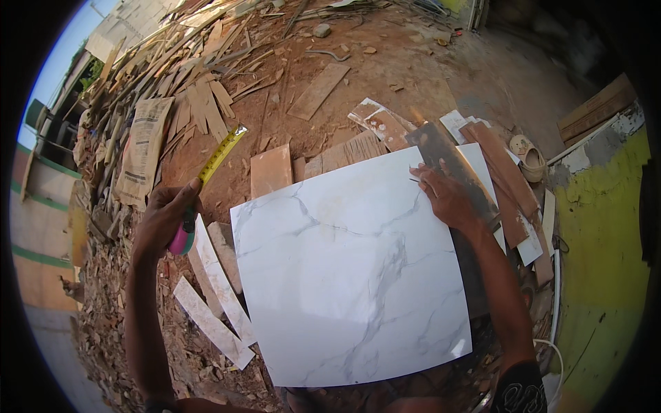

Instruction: The person retrieves a large white marble-patterned tile from a water basin, places it on a pile of debris, and measures it with a tape measure. The person then uses a straight tile piece as a guide to mark a line on the tile surface.

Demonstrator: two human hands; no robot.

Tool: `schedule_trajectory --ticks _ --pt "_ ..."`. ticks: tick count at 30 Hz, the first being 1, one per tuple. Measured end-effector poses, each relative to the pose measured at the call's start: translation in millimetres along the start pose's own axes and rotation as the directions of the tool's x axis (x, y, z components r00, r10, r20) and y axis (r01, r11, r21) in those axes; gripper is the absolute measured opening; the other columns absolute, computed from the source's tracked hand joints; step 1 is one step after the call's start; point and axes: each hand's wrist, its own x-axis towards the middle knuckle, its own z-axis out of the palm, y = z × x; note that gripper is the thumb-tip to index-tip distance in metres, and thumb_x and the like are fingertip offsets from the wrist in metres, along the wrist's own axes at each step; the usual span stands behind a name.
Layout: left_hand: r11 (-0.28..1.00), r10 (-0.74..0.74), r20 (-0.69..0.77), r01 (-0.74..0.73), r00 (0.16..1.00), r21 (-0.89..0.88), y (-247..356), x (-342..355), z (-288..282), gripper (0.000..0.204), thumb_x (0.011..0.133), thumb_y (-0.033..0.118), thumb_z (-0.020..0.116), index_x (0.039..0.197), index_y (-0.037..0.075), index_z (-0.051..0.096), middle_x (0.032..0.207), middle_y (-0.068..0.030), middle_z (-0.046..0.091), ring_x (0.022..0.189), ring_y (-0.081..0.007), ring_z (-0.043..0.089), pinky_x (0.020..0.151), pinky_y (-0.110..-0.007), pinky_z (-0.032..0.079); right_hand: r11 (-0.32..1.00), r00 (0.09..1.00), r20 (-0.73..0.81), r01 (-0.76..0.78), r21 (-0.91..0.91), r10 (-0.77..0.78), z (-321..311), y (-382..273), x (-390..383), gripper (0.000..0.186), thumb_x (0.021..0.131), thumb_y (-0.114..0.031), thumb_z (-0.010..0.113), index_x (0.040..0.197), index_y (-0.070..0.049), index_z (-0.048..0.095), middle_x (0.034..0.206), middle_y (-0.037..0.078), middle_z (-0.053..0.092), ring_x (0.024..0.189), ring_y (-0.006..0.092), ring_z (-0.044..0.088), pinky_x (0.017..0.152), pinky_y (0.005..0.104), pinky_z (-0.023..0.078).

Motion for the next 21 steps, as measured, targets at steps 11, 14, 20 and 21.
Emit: schedule_trajectory --ticks 11,14,20,21 --pt "0.997 0.015 0.316 -0.037 0.949 0.063 2.5 43.1 120.7 0.055 0.095 0.051 0.063 0.070 0.002 0.068 0.055 -0.0026 0.058 0.049 -0.0098 0.056 0.049 -0.025 0.043 0.699 0.692 -0.171 -0.619 0.359 0.701 -63.4 -33.8 -50.9 0.027 0.108 -0.024 0.041 0.105 0.001 0.047 0.111 0.026 0.068 0.112 0.0304 0.066 0.094 0.0396 0.050" --pt "0.993 0.068 0.407 -0.101 0.911 0.059 9.6 70.8 168.2 0.053 0.094 0.050 0.064 0.071 0.003 0.070 0.056 -0.0032 0.059 0.051 -0.0106 0.057 0.050 -0.026 0.045 0.600 0.631 -0.085 -0.676 0.427 0.771 -45.9 -61.1 -74.8 0.025 0.107 -0.023 0.041 0.108 0.001 0.048 0.112 0.025 0.068 0.109 0.0323 0.066 0.093 0.0403 0.050" --pt "0.979 0.037 0.517 -0.135 0.855 0.154 41.3 100.7 250.4 0.052 0.093 0.051 0.064 0.074 0.004 0.073 0.064 -0.0053 0.065 0.059 -0.0129 0.061 0.054 -0.029 0.048 0.368 0.405 0.045 -0.867 0.336 0.913 -28.6 -99.1 -118.2 0.040 0.104 -0.038 0.043 0.113 0.000 0.053 0.112 0.021 0.065 0.109 0.0398 0.061 0.096 0.0439 0.045" --pt "0.981 0.032 0.535 -0.129 0.844 0.144 42.5 104.0 257.5 0.052 0.093 0.052 0.064 0.074 0.004 0.073 0.065 -0.0051 0.065 0.059 -0.0128 0.061 0.054 -0.030 0.048 0.373 0.405 0.026 -0.864 0.338 0.914 -28.0 -102.8 -120.3 0.039 0.104 -0.037 0.043 0.113 0.000 0.053 0.111 0.020 0.066 0.108 0.0381 0.062 0.096 0.0430 0.045"
